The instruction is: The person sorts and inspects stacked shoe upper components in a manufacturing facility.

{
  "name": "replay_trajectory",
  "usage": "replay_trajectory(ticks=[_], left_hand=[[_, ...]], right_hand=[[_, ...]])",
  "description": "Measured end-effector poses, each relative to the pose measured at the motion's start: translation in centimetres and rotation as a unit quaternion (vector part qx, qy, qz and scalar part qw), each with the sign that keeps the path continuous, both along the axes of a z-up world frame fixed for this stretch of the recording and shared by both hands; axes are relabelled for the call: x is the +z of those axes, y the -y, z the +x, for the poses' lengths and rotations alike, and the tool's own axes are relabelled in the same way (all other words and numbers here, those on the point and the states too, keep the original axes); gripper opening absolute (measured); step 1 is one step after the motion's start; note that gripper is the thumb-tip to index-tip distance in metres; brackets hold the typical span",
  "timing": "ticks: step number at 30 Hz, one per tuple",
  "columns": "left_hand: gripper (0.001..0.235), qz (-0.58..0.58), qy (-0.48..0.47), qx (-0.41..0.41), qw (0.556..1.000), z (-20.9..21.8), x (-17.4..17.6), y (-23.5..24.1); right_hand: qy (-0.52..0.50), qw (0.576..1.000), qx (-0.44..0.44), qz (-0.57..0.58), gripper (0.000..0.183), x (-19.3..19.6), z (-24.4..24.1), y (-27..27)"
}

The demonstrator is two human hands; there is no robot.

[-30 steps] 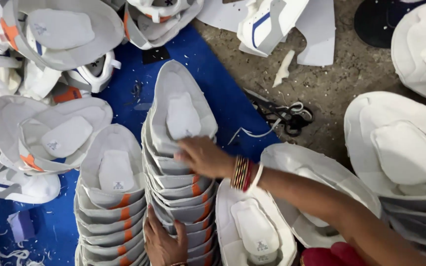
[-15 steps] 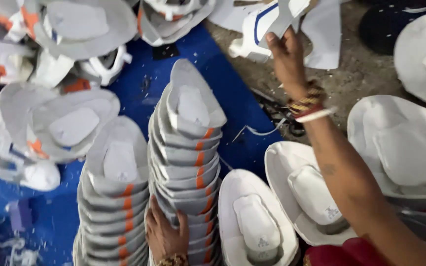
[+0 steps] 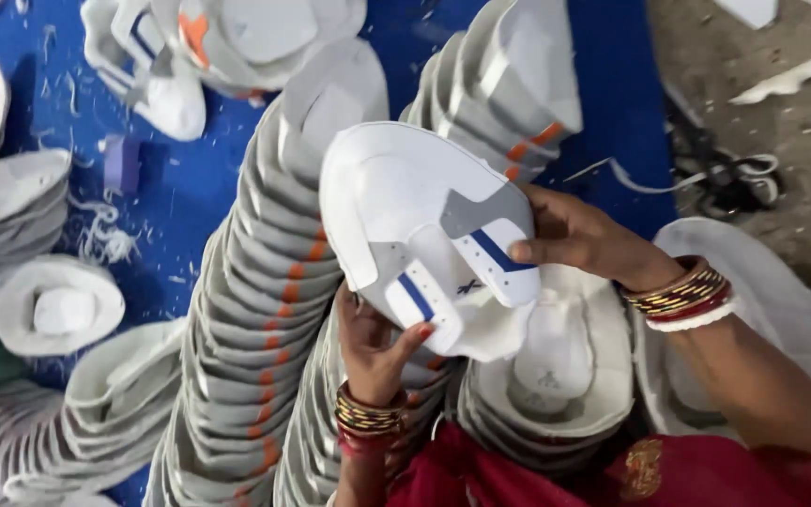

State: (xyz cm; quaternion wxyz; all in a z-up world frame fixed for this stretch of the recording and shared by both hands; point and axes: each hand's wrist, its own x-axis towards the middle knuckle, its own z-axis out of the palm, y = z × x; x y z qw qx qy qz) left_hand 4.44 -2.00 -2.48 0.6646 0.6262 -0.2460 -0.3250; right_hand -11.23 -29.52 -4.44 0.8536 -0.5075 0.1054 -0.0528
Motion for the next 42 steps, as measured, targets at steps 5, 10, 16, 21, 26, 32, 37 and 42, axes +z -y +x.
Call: replay_trajectory(ticks=[5,10,16,21,26,32,37,42], left_hand=[[0.109,0.024,-0.004,0.028,0.999,-0.7,0.3,0.2],[0.108,0.002,-0.012,0.037,0.999,-1.0,-0.1,0.4],[0.108,0.042,-0.011,0.036,0.998,-0.9,0.2,0.3],[0.108,0.008,-0.016,0.030,0.999,-0.7,-0.3,0.3],[0.109,0.000,-0.032,0.026,0.999,-0.5,-0.8,0.0],[0.106,-0.009,-0.027,0.024,0.999,-0.6,-1.0,-0.2],[0.107,-0.004,-0.025,0.031,0.999,-0.6,-1.1,-0.3],[0.106,-0.011,-0.040,0.024,0.999,-0.6,-1.4,-0.4]], right_hand=[[-0.075,0.997,0.002,-0.028,0.079,-2.8,0.8,-1.7],[-0.089,0.996,-0.007,-0.011,0.080,-3.5,0.8,-1.6],[-0.067,0.998,-0.005,0.008,0.081,-3.4,0.9,-1.7],[-0.062,0.998,-0.002,-0.004,0.082,-3.5,1.1,-1.6],[-0.065,0.998,0.000,-0.005,0.082,-3.6,1.0,-1.6],[-0.066,0.998,0.000,-0.002,0.082,-3.3,1.0,-1.7],[-0.059,0.998,-0.002,-0.014,0.083,-3.1,0.9,-1.7],[-0.075,0.997,-0.014,-0.012,0.081,-2.9,0.5,-2.1]])
